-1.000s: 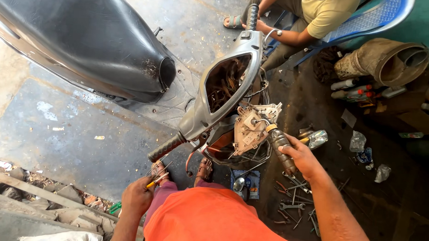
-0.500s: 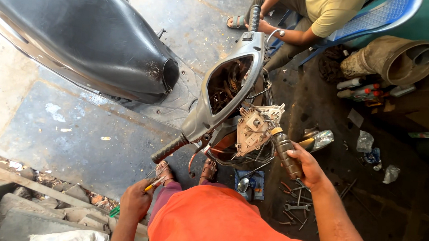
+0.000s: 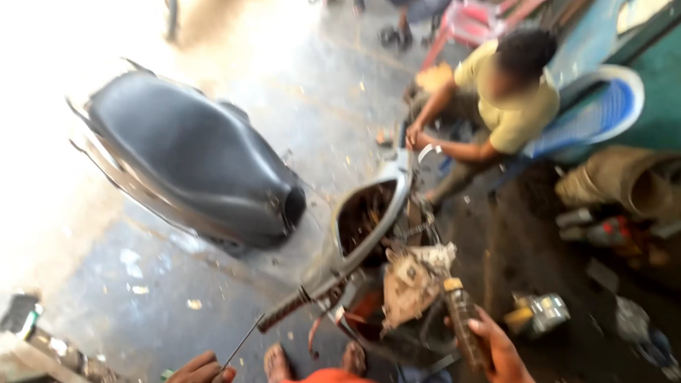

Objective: The person removes the speedometer assembly from a scooter using a screwdriver and detaches the wiring. They then apply oil from a bottle to the internal components and use the screwdriver to manipulate the parts.

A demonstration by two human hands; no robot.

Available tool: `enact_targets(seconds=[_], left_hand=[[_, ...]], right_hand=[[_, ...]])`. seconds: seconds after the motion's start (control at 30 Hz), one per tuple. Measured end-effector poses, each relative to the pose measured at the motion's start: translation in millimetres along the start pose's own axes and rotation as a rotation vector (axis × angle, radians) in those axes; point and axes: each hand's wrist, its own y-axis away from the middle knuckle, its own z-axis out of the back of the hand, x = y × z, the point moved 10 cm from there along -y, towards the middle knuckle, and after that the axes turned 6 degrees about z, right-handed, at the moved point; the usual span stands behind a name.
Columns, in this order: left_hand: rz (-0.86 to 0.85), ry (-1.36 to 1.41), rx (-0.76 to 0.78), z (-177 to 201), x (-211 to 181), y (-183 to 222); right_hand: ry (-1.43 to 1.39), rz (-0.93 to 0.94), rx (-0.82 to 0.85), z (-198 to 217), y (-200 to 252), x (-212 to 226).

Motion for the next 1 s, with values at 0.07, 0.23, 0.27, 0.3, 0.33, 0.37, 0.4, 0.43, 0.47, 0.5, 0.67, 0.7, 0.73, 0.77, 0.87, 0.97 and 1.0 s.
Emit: enact_targets(seconds=[0.07, 0.23, 0.27, 0.3, 0.33, 0.37, 0.4, 0.43, 0.47, 0.5, 0.67, 0.7, 0.73, 0.77, 0.87, 0.97, 1.0], left_hand=[[0.169, -0.007, -0.078, 32.7, -17.5, -22.4], [0.231, 0.317, 0.148, 66.7, -43.8, -83.4], [0.236, 0.432, 0.235, 65.2, -50.6, -89.2], [0.23, 0.42, 0.234, 65.3, -55.2, -93.6], [0.286, 0.463, 0.232, 64.1, -55.0, -97.6], [0.336, 0.498, 0.232, 66.9, -52.8, -104.8], [0.325, 0.478, 0.231, 67.5, -50.2, -112.3], [0.328, 0.511, 0.296, 62.1, -47.7, -118.5], [0.333, 0.544, 0.361, 56.8, -45.3, -124.6], [0.322, 0.516, 0.362, 63.7, -48.6, -132.6], [0.302, 0.435, 0.596, 85.0, -120.5, -168.1], [0.299, 0.43, 0.6, 86.2, -132.8, -172.2], [0.26, 0.367, 0.575, 90.0, -145.6, -178.2], [0.227, 0.3, 0.544, 96.3, -156.5, -182.3], [0.083, 0.228, 0.487, 112.9, -217.0, -195.5], [0.161, 0.1, 0.436, 126.4, -269.3, -208.4], [0.167, 0.103, 0.431, 119.9, -275.2, -210.5]], right_hand=[[0.017, -0.02, -0.018, 4.0, -4.1, -6.6], [-0.018, -0.077, -0.083, 18.7, -21.8, -20.8], [-0.06, -0.101, -0.11, 23.3, -24.4, -27.7], [-0.072, -0.096, -0.106, 26.8, -25.7, -32.4], [-0.044, -0.098, -0.112, 32.0, -27.0, -37.2], [-0.024, -0.096, -0.118, 33.3, -30.4, -44.9], [-0.045, -0.088, -0.113, 41.8, -34.1, -53.8], [-0.051, -0.049, -0.095, 48.7, -38.1, -62.3], [-0.057, -0.01, -0.078, 55.3, -42.3, -71.0], [-0.085, -0.001, -0.074, 56.3, -46.4, -80.0], [-0.131, 0.032, -0.147, 61.3, -49.3, -120.1], [-0.136, 0.034, -0.152, 57.9, -47.9, -124.4], [-0.109, 0.076, -0.147, 53.8, -47.1, -124.6], [-0.083, 0.114, -0.133, 46.4, -49.4, -126.7], [-0.102, 0.037, -0.227, 42.5, -39.8, -145.2], [-0.166, 0.08, -0.178, 60.8, -53.8, -173.2], [-0.162, 0.077, -0.172, 62.9, -54.0, -170.9]])
